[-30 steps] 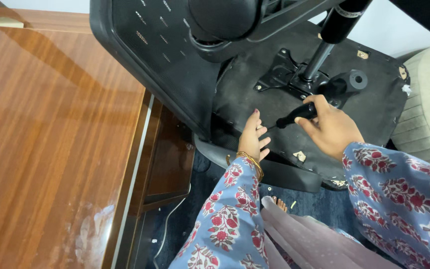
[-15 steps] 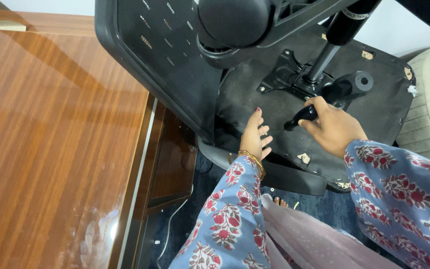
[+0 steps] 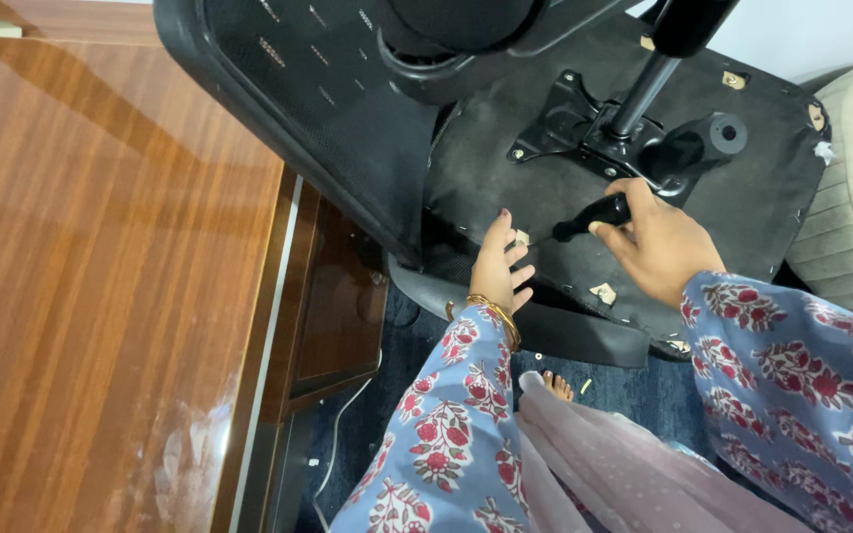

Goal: The person uses a screwdriver to tighten screws on the underside of an office chair base, securing the central gas lift and frame. The chair remains upside down throughout the clip.

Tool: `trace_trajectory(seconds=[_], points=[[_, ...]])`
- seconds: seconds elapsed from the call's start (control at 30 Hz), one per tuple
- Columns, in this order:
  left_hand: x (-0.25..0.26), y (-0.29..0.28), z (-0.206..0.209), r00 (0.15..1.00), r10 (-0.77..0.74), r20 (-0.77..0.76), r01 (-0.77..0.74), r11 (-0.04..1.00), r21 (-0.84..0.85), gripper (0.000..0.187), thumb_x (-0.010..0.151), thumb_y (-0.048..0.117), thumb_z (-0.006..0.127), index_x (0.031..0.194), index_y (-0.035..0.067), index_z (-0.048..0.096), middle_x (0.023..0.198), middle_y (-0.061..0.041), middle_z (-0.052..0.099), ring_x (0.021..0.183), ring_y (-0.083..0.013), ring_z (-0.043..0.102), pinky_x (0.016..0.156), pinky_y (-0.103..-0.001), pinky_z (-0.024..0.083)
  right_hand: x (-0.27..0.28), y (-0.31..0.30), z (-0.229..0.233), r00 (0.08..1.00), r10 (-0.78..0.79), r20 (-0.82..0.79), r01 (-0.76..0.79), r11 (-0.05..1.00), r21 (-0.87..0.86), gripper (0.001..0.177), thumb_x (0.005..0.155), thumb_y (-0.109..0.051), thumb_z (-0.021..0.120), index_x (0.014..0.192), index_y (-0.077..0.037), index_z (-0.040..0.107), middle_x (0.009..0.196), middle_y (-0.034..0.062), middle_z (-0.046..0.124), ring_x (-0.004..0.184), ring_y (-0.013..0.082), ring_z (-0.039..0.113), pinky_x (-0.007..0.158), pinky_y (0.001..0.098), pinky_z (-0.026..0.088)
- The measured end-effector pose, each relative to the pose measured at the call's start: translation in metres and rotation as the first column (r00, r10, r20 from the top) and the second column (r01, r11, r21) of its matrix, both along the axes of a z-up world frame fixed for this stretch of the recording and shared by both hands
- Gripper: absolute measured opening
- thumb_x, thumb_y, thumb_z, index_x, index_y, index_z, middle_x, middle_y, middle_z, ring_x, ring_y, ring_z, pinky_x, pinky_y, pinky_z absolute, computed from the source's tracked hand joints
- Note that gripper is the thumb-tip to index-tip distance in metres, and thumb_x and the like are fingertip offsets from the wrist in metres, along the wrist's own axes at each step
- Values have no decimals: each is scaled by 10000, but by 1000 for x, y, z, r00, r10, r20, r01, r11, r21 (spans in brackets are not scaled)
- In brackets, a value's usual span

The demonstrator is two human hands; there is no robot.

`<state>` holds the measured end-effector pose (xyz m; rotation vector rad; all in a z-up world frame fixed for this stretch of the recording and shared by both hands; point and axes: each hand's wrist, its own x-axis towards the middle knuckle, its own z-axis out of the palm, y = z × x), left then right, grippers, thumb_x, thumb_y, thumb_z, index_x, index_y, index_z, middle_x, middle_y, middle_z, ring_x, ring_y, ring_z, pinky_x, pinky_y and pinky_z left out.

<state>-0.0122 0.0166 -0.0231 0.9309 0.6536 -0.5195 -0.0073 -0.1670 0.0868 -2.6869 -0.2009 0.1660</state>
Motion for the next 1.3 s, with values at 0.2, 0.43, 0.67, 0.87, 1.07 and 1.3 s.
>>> trace_trajectory(seconds=[0.2,0.43,0.67,0.87,1.07,1.3], points=[[-11,6,-2,999,42,6,-42,999,5,1034,761,760,531,1579,157,341,1596,-155,411,1427,-431,426,1152,-578,284,-2,-1,-5,999,29,32,-30,999,17,446,973,-321,637,1303,-63,485,1013,190,736,972,372,720,797,488,538],[-10,4,-4,999,54,-7,-54,998,-20,1042,758,760,545,1574,142,354,1597,-161,416,1423,-434,425,1149,-595,263,6,5,-4,998,28,-57,-31,998,-60,469,955,-345,645,1316,-96,478,981,187,747,963,379,722,804,486,546],[2,-5,2,1000,6,11,-6,1000,-22,1052,753,764,542,1571,127,366,1599,-142,422,1416,-426,438,1150,-594,275,8,6,2,998,44,-51,-49,993,-103,456,945,-362,635,1306,-123,493,983,166,757,965,374,722,801,487,548],[10,-19,20,997,-61,54,64,997,-50,1053,762,775,533,1587,148,343,1609,-151,399,1438,-415,417,1160,-576,255,7,2,17,999,11,-40,-16,992,-127,466,932,-394,638,1307,-140,526,1016,167,748,998,362,716,830,478,545],[32,-35,41,986,-119,114,124,992,-35,1046,769,782,515,1586,152,339,1608,-155,404,1428,-415,433,1158,-566,279,17,-11,33,999,-39,-5,37,986,-160,492,928,-418,646,1322,-146,531,1005,186,738,1000,374,706,836,484,538],[35,-34,42,982,-151,110,154,988,-13,1030,768,778,517,1577,159,363,1597,-154,419,1412,-407,454,1142,-562,300,22,-12,27,997,-69,17,71,994,-79,498,929,-389,653,1309,-98,514,937,207,743,935,405,716,799,507,538]])
